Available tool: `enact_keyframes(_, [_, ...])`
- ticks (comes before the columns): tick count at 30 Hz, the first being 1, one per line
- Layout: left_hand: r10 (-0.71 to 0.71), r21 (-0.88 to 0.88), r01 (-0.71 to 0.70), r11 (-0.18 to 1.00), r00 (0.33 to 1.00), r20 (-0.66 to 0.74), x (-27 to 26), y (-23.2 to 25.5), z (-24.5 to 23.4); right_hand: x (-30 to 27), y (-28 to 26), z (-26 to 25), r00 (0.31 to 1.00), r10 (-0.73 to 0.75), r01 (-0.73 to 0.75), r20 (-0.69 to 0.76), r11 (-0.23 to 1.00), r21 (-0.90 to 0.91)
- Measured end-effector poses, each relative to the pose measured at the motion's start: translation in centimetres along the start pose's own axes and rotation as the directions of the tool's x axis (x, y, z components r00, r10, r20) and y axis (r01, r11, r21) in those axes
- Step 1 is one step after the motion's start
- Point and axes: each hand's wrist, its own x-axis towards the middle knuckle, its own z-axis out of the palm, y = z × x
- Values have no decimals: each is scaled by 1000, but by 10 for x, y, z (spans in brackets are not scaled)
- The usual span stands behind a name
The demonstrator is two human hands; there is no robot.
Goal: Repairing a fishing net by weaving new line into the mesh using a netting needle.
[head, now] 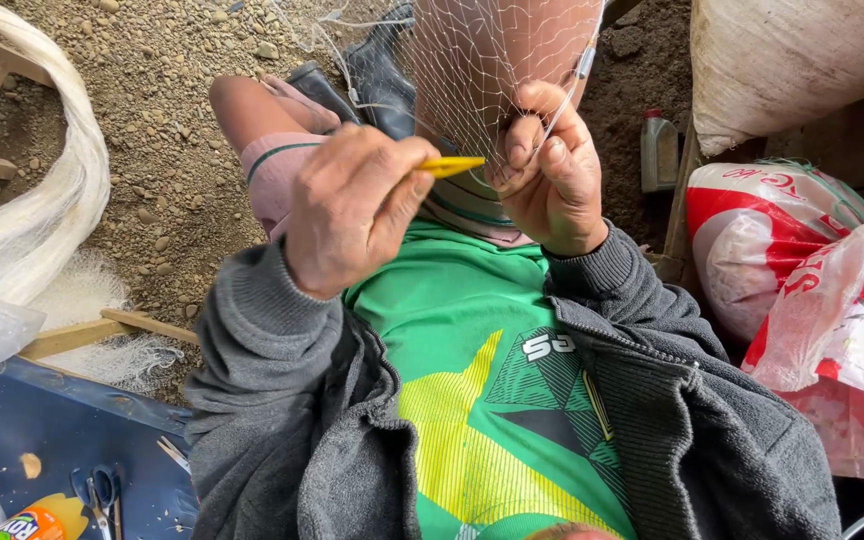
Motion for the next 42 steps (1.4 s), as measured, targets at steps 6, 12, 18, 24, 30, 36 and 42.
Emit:
enact_keyframes(6, [80, 530, -136, 837, 989, 128, 24, 5, -29, 4, -9, 22, 995, 93, -93, -20, 996, -14])
enact_keyframes(12, [154, 733, -239, 637, 971, 183, 44, 7, -32, 7, -6, 29, 999, 36, -38, -25, 993, -108])
enact_keyframes(18, [178, 696, -272, 665, 962, 206, 46, -5, -18, 9, -6, 30, 999, 35, -36, -6, 996, -86])
enact_keyframes(24, [264, 417, -324, 849, 944, 196, 49, -23, -11, 7, -2, 19, 997, 78, -77, -29, 997, 16])
enact_keyframes(30, [454, 291, -462, 838, 885, 99, 48, -46, 18, 13, 6, 21, 999, 34, -36, 31, 997, 63])
enact_keyframes(36, [399, 332, -401, 854, 914, 78, 47, -21, 39, 16, 3, 16, 998, 49, -49, 44, 999, 8])
enact_keyframes(42, [492, 342, -468, 815, 871, 20, 45, 25, 37, 16, -2, 18, 991, -45, 91, 124, 914, -396])
